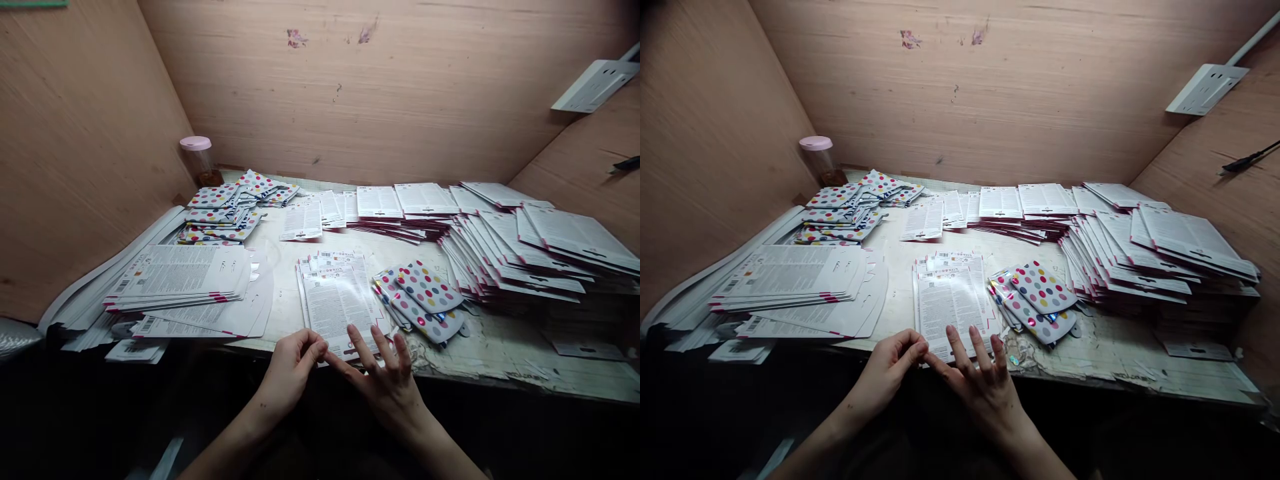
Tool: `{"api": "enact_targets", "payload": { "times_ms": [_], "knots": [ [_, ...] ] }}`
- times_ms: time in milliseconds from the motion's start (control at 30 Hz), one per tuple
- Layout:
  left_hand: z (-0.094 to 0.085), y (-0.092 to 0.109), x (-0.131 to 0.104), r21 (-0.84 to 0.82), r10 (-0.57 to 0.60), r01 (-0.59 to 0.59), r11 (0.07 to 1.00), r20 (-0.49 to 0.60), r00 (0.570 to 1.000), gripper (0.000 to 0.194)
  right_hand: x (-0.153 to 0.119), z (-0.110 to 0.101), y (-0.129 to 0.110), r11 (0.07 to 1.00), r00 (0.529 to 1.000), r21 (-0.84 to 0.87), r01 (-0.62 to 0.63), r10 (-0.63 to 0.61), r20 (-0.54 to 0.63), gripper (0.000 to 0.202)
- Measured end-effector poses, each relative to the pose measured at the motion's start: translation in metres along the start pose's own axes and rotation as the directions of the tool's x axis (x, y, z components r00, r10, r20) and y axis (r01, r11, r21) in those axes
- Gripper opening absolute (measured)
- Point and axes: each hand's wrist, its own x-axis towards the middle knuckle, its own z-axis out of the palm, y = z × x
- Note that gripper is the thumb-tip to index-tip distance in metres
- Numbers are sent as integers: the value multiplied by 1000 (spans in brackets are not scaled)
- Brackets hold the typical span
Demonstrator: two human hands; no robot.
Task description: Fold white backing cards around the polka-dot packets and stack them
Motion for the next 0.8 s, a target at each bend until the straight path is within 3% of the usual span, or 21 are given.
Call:
{"api": "enact_targets", "payload": {
  "times_ms": [167, 367, 533, 800],
  "knots": [
    [0, -9, 1, -111, -25, 30, 993, 44, 999, 36, 0, -2, -1, 998, 1000, 58, -24, 25, -7, 50],
    [4, -16, 0, 5, 95, -95, 995, 21, 995, 30, 0, -7, 3, 999, 999, 51, 8, -10, 42, 49],
    [1, -18, -3, -26, 37, -35, 999, 72, 997, 32, 3, -7, 3, 998, 998, 4, 59, -59, -16, 42],
    [-4, -21, -7, 205, 105, -113, 972, 52, 993, 30, -3, 0, -3, 995, 995, 17, 97, -97, -13, 38]
  ]
}}
